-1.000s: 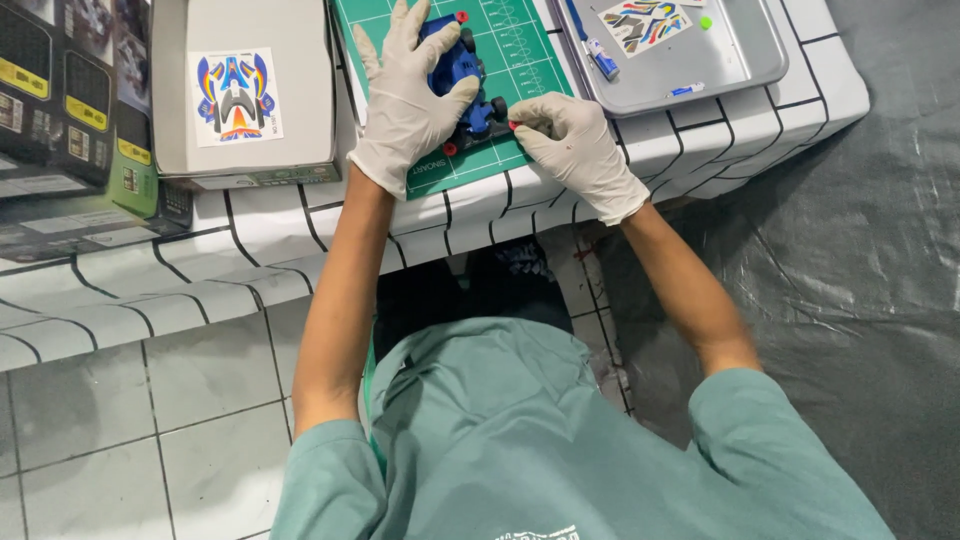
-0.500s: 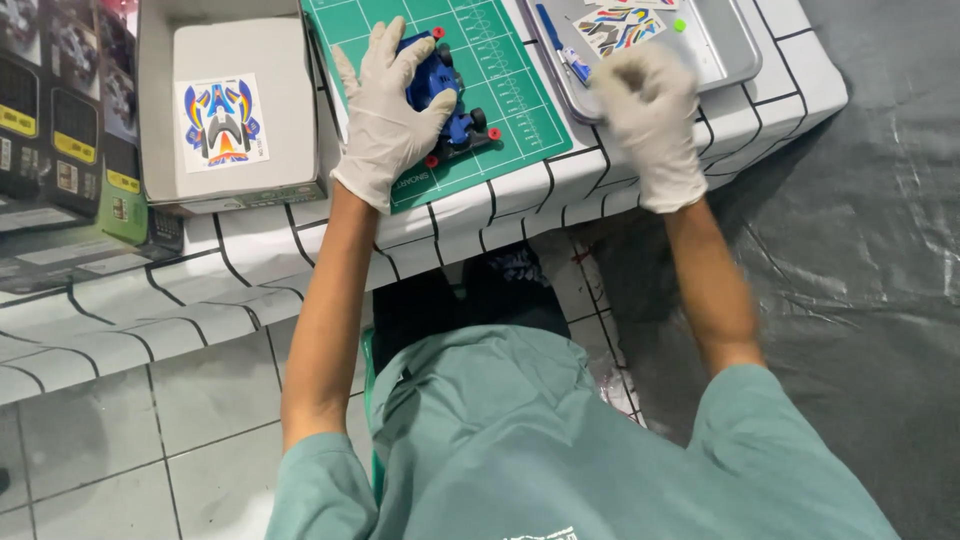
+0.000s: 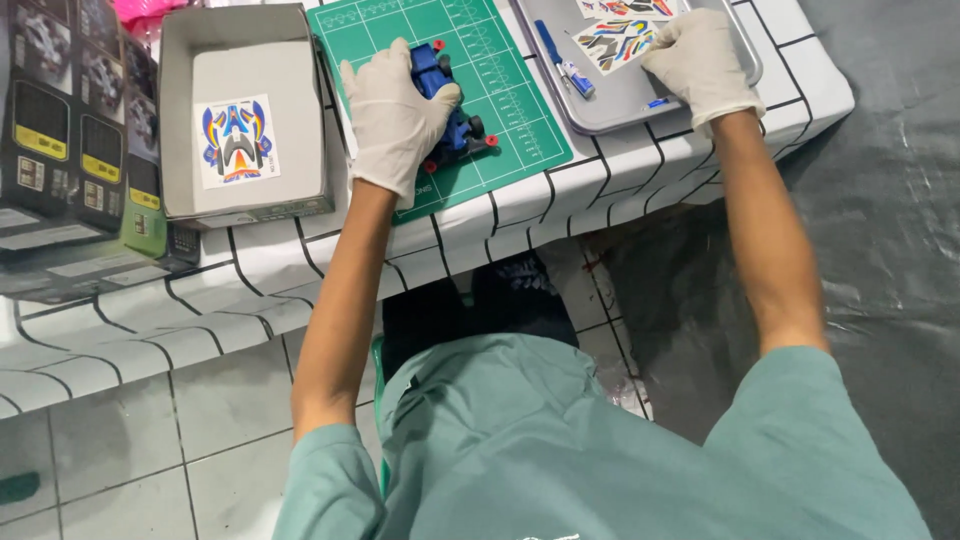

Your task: Assembling a mini 4WD toy car by attaching the body shell to the chassis and securing it with an assembly tool.

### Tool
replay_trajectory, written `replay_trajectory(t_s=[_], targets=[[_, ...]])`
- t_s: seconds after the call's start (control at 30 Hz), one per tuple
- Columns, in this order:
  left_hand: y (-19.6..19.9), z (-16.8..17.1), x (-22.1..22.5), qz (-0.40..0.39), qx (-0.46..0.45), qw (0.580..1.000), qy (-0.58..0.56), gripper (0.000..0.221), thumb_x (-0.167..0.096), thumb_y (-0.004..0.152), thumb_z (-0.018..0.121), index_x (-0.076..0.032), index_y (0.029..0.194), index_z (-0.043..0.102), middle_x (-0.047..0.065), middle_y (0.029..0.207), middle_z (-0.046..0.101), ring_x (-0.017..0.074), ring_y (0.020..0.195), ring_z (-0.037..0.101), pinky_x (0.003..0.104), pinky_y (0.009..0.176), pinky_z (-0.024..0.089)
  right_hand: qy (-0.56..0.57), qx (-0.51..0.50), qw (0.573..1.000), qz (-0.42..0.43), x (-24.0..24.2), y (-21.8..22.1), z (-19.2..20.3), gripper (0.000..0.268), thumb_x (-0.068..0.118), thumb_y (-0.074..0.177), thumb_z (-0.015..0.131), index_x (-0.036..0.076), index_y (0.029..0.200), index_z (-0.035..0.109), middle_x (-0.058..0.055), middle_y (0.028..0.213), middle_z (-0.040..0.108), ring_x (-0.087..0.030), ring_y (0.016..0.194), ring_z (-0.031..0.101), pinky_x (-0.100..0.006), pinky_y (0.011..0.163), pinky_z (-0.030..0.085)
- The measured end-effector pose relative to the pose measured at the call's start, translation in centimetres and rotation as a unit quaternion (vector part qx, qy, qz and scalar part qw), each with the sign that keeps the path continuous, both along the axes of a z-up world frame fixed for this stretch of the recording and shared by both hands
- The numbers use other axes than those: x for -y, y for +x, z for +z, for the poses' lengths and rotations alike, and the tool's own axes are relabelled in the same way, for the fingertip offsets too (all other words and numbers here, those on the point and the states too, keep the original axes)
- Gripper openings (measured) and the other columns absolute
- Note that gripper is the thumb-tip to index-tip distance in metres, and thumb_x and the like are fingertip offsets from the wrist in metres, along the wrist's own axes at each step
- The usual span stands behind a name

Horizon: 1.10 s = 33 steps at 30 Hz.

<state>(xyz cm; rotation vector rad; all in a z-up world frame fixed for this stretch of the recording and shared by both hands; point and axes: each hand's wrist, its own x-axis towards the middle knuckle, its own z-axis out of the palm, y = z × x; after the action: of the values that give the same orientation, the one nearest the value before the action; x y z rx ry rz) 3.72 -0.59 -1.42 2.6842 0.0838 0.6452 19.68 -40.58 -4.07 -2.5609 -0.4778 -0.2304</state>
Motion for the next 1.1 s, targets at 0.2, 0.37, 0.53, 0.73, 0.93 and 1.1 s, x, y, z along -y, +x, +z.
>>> replay_trajectory(t_s=[0.2, 0.37, 0.53, 0.73, 0.93, 1.1], targets=[[0.2, 3.6, -0.1, -0.109, -0.139, 0.982, -0.063, 0.074, -0.042, 0.092, 0.076, 0.0, 0.145, 0.046, 0.014, 0.129, 0.068, 0.0427, 0.124, 0.057, 0.068, 0.118, 0.01, -0.045, 0.047, 0.998, -0.005, -1.7, -2.7, 2.7, 0.02, 0.015, 0.1, 0.068, 0.009, 0.082, 0.075, -0.001, 0.074, 0.064, -0.014, 0.071, 0.06, -0.038, 0.054, 0.045], [-0.9, 7.5, 1.0, -0.211, -0.306, 0.928, -0.034, 0.073, -0.016, 0.098, 0.065, -0.024, 0.161, 0.03, 0.037, 0.162, 0.015, 0.0613, 0.148, -0.005, 0.072, 0.115, -0.011, 0.103, 0.059, 0.983, 0.143, -5.4, -7.5, 6.0, 0.011, 0.003, 0.099, 0.066, 0.004, 0.1, 0.077, -0.005, 0.093, 0.074, -0.013, 0.088, 0.067, -0.029, 0.08, 0.055], [-1.4, 7.8, 0.1, -0.291, -0.334, 0.896, -0.039, 0.086, 0.006, 0.088, 0.055, -0.029, 0.162, 0.03, 0.035, 0.164, 0.008, 0.0492, 0.151, -0.014, 0.066, 0.115, -0.017, 0.141, 0.101, 0.954, 0.245, -9.8, -12.8, 8.3, 0.008, -0.008, 0.102, 0.068, -0.006, 0.105, 0.076, -0.017, 0.098, 0.074, -0.024, 0.09, 0.07, -0.035, 0.082, 0.06], [-2.7, 3.6, 1.8, -0.199, -0.173, 0.963, 0.062, 0.047, -0.022, 0.094, 0.067, -0.009, 0.135, 0.048, 0.018, 0.135, 0.052, 0.0417, 0.131, 0.043, 0.07, 0.117, 0.014, 0.109, 0.166, 0.927, 0.319, -13.3, -15.9, 4.9, 0.006, -0.011, 0.102, 0.068, -0.008, 0.106, 0.071, -0.021, 0.097, 0.073, -0.028, 0.084, 0.071, -0.035, 0.077, 0.062], [-3.4, -0.5, 2.9, -0.118, -0.071, 0.989, 0.058, 0.011, -0.019, 0.096, 0.058, -0.011, 0.104, 0.058, 0.006, 0.092, 0.065, 0.033, 0.091, 0.063, 0.073, 0.117, 0.015, 0.13, 0.203, 0.927, 0.287, -14.8, -16.7, 2.0, 0.009, -0.009, 0.1, 0.069, -0.008, 0.109, 0.07, -0.021, 0.101, 0.073, -0.031, 0.091, 0.071, -0.038, 0.085, 0.06], [-4.0, -1.5, 3.5, -0.113, -0.041, 0.992, 0.043, 0.012, -0.011, 0.092, 0.056, -0.01, 0.103, 0.058, 0.007, 0.101, 0.064, 0.0328, 0.104, 0.06, 0.07, 0.12, 0.01, 0.124, 0.226, 0.919, 0.298, -14.4, -16.9, 1.4, 0.012, -0.012, 0.1, 0.066, -0.008, 0.11, 0.071, -0.021, 0.103, 0.073, -0.031, 0.092, 0.071, -0.038, 0.086, 0.061]])
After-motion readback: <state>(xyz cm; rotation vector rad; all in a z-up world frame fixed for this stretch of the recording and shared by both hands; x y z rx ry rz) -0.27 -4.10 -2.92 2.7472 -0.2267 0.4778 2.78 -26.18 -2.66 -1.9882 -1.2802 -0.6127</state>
